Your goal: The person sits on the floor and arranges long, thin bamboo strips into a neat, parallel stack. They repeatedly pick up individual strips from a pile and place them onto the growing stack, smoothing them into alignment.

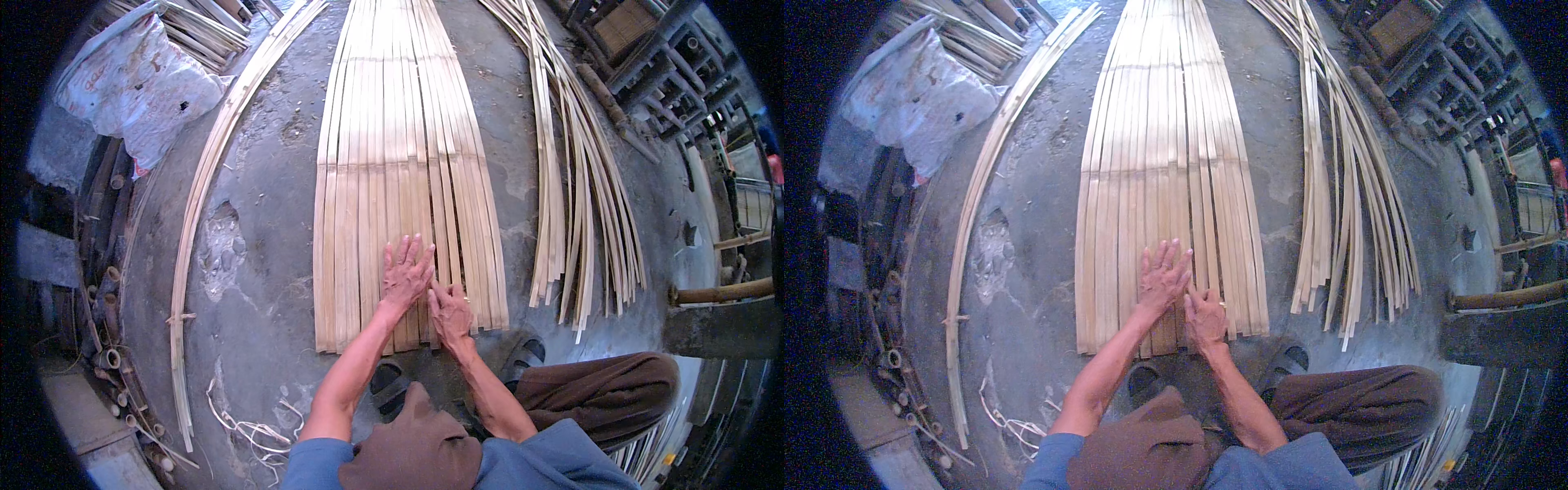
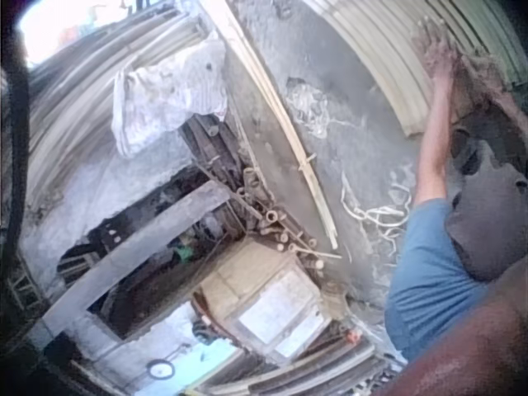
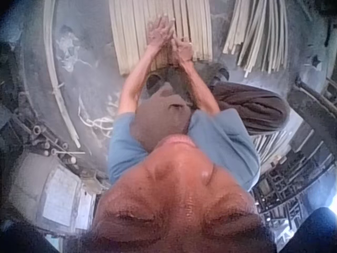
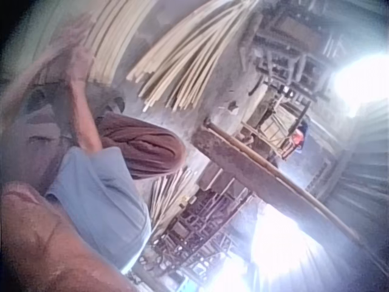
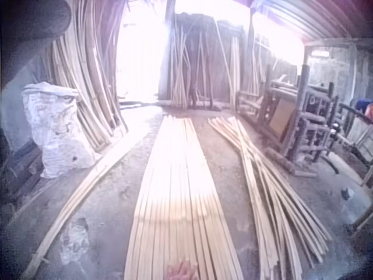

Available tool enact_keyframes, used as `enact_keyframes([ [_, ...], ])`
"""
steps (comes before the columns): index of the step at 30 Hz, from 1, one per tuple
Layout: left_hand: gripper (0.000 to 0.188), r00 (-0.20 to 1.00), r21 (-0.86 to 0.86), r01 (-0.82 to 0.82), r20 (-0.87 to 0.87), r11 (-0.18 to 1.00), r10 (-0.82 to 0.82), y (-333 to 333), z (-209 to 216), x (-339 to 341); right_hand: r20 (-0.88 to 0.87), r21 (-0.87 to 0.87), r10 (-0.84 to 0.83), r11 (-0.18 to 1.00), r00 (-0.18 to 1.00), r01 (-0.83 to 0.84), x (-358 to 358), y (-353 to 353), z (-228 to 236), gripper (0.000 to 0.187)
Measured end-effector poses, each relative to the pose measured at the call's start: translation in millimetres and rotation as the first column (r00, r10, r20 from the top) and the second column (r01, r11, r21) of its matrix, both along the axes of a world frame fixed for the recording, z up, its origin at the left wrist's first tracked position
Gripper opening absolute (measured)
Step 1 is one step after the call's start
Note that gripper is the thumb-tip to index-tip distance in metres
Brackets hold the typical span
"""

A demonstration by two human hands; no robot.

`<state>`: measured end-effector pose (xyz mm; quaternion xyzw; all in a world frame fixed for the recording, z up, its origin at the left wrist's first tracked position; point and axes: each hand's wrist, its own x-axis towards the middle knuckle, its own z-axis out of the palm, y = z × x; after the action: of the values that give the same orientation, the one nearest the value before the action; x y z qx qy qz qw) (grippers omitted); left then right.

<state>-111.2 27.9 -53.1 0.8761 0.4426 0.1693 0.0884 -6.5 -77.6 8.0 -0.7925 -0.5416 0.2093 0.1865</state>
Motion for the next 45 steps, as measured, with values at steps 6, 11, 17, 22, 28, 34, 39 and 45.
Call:
enact_keyframes([
  [6, 0.053, 1.000, 0.000, 0.026, -0.013, 1.000, -0.026, -3, -4, 8, 0.272, 0.121, -0.087, 0.991, 0.958, 0.056, 13, -2, -20, 0.034],
  [11, 0.053, 0.994, 0.124, 0.081, -0.088, 0.989, -0.070, -5, -6, 19, 0.226, 0.122, -0.053, 0.992, 0.973, 0.025, 11, -4, -28, 0.035],
  [17, 0.055, 0.996, 0.013, 0.090, 0.020, 0.996, -0.090, -12, -6, 24, 0.340, 0.164, -0.141, 0.983, 0.930, 0.089, 25, 6, -8, 0.037],
  [22, 0.054, 0.995, 0.003, 0.084, 0.058, 0.996, -0.084, -15, 5, 32, 0.386, 0.181, -0.110, 0.983, 0.916, 0.042, 28, -2, -28, 0.038],
  [28, 0.051, 0.981, 0.019, 0.192, 0.002, 0.981, -0.192, -11, -1, 33, 0.295, 0.140, -0.156, 0.983, 0.943, 0.119, 32, 0, -21, 0.035],
  [34, 0.052, 0.981, -0.040, 0.190, -0.037, 0.981, -0.192, -15, 0, 38, 0.338, 0.039, -0.160, 0.987, 0.927, 0.157, 44, 7, -19, 0.036],
  [39, 0.052, 0.983, -0.028, 0.178, -0.041, 0.984, -0.179, -15, 3, 36, 0.442, 0.192, -0.132, 0.980, 0.887, 0.049, 50, 16, -28, 0.032],
  [45, 0.052, 0.982, -0.052, 0.185, -0.026, 0.981, -0.187, -16, -2, 42, 0.507, 0.072, 0.219, 0.953, 0.834, -0.294, 179, 115, 33, 0.024],
])
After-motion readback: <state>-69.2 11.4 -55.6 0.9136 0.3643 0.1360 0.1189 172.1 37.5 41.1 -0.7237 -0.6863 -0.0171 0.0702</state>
